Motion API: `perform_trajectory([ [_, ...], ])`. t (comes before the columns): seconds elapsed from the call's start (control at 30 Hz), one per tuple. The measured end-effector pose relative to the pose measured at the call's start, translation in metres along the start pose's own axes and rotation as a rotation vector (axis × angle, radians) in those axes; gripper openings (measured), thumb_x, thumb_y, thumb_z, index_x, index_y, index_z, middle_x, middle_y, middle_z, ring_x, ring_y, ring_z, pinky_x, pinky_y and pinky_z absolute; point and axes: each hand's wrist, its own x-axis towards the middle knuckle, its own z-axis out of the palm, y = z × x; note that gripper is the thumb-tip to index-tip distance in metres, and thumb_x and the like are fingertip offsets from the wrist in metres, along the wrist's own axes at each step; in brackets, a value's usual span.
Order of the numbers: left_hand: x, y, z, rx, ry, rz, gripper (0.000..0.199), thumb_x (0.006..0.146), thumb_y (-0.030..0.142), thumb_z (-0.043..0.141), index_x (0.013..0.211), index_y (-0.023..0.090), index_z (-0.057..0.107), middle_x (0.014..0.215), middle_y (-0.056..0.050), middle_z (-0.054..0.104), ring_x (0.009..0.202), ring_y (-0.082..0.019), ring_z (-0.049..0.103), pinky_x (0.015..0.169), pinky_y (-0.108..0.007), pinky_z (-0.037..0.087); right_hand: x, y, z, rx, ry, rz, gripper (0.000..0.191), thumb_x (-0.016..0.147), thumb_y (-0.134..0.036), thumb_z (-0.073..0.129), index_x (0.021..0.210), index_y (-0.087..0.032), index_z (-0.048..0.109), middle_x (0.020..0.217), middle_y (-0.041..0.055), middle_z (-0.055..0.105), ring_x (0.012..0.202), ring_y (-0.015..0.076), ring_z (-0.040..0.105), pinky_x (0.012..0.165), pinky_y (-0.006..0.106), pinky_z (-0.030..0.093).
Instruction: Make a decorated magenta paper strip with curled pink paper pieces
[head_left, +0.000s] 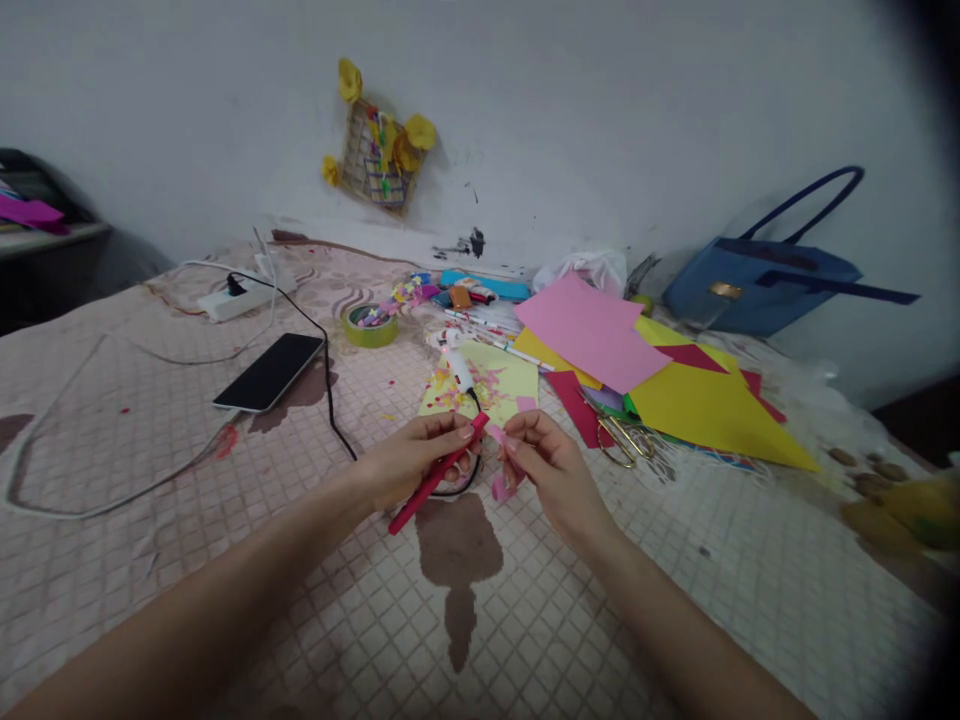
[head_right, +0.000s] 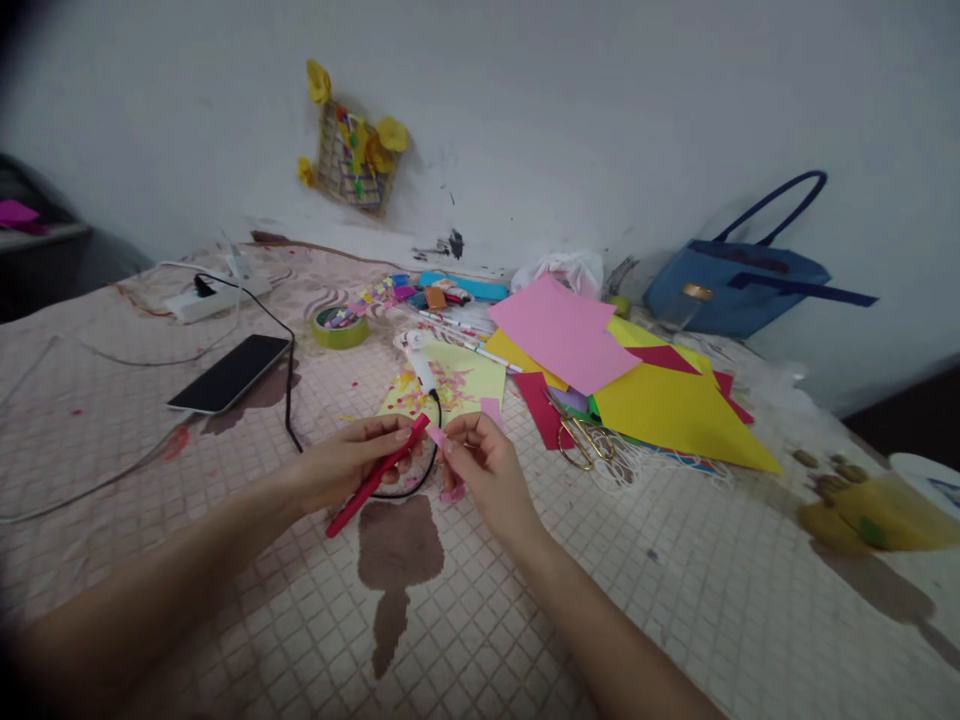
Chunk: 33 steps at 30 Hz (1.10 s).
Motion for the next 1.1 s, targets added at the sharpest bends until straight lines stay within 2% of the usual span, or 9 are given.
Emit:
perform_trajectory([
  [0.17,-0.001,0.002,-0.002,-0.035,0.010,-0.019,0.016,0.078,0.026,0.064,0.083,0.013,0.057,0.069,0.000,0.057,0.054,-0.005,0.052,0.050,-0.015,0.041,-0.001,0.001,0.001,-0.004,-0.023,0.012,0.014,0.079,-0.025,0.058,0.089,-0.023,0.049,0.070,-0.0052,0.054,0.045,0.0072,0.049,0.042,0.022,0.042],
  [0.33,0.003,0.003,-0.007,-0.062,0.120,-0.019,0.011,0.082,0.022,0.058,0.081,0.011,0.058,0.074,-0.005,0.061,0.056,-0.007,0.056,0.051,-0.017,0.045,0.000,0.007,-0.003,-0.047,-0.031,0.079,0.022,0.078,-0.031,0.059,0.093,-0.024,0.045,0.070,-0.0063,0.055,0.040,0.0069,0.049,0.040,0.021,0.039],
  [0.47,0.006,0.003,-0.020,-0.114,0.207,-0.053,0.009,0.084,0.017,0.053,0.083,0.010,0.059,0.075,-0.007,0.062,0.057,-0.008,0.057,0.045,-0.016,0.043,0.012,0.014,-0.014,-0.396,-0.074,0.036,0.018,0.078,-0.035,0.059,0.086,-0.021,0.052,0.075,-0.0017,0.058,0.054,0.0106,0.055,0.048,0.024,0.043],
  [0.57,0.005,0.006,-0.031,-0.145,0.281,-0.079,0.006,0.083,0.011,0.053,0.085,0.011,0.058,0.080,-0.008,0.063,0.061,-0.009,0.060,0.048,-0.016,0.046,0.038,0.015,-0.024,-0.743,0.014,-0.155,0.013,0.080,-0.032,0.055,0.083,-0.020,0.057,0.082,0.0030,0.061,0.070,0.0145,0.057,0.057,0.026,0.044],
  [0.67,0.001,0.011,-0.041,-0.200,0.298,-0.053,0.005,0.082,0.009,0.054,0.083,0.012,0.057,0.078,-0.005,0.061,0.063,-0.009,0.060,0.049,-0.015,0.047,0.079,0.016,-0.026,-0.884,0.032,-0.276,0.017,0.082,-0.033,0.050,0.087,-0.019,0.058,0.088,0.0055,0.062,0.077,0.0155,0.057,0.062,0.026,0.043],
  [0.77,-0.002,0.014,-0.047,-0.243,0.267,-0.038,0.003,0.082,0.011,0.054,0.083,0.012,0.056,0.074,-0.004,0.059,0.060,-0.008,0.058,0.047,-0.015,0.046,0.123,0.022,-0.017,-0.999,0.075,-0.294,0.023,0.078,-0.038,0.055,0.083,-0.016,0.059,0.085,0.0072,0.062,0.078,0.0170,0.056,0.067,0.027,0.041],
  [0.87,-0.004,0.015,-0.050,-0.269,0.263,-0.041,0.003,0.082,0.011,0.054,0.083,0.012,0.056,0.072,-0.003,0.057,0.058,-0.008,0.057,0.045,-0.014,0.044,0.155,0.035,-0.002,-1.040,0.059,-0.260,0.028,0.070,-0.043,0.062,0.072,-0.015,0.059,0.070,0.0046,0.060,0.067,0.0160,0.052,0.061,0.026,0.037],
  [0.97,-0.004,0.017,-0.054,-0.297,0.265,-0.025,0.003,0.082,0.010,0.053,0.082,0.012,0.056,0.074,-0.004,0.058,0.060,-0.008,0.057,0.046,-0.013,0.044,0.170,0.047,0.011,-1.058,0.062,-0.222,0.031,0.066,-0.044,0.064,0.057,-0.017,0.053,0.053,-0.0004,0.051,0.055,0.0137,0.045,0.054,0.025,0.030],
  [1.1,-0.002,0.022,-0.062,-0.329,0.287,0.008,0.007,0.083,0.008,0.050,0.081,0.011,0.055,0.073,-0.005,0.058,0.061,-0.007,0.057,0.051,-0.014,0.046,0.168,0.050,0.017,-1.020,0.115,-0.243,0.030,0.073,-0.041,0.054,0.055,-0.018,0.048,0.052,-0.0014,0.045,0.052,0.0130,0.040,0.051,0.025,0.026],
])
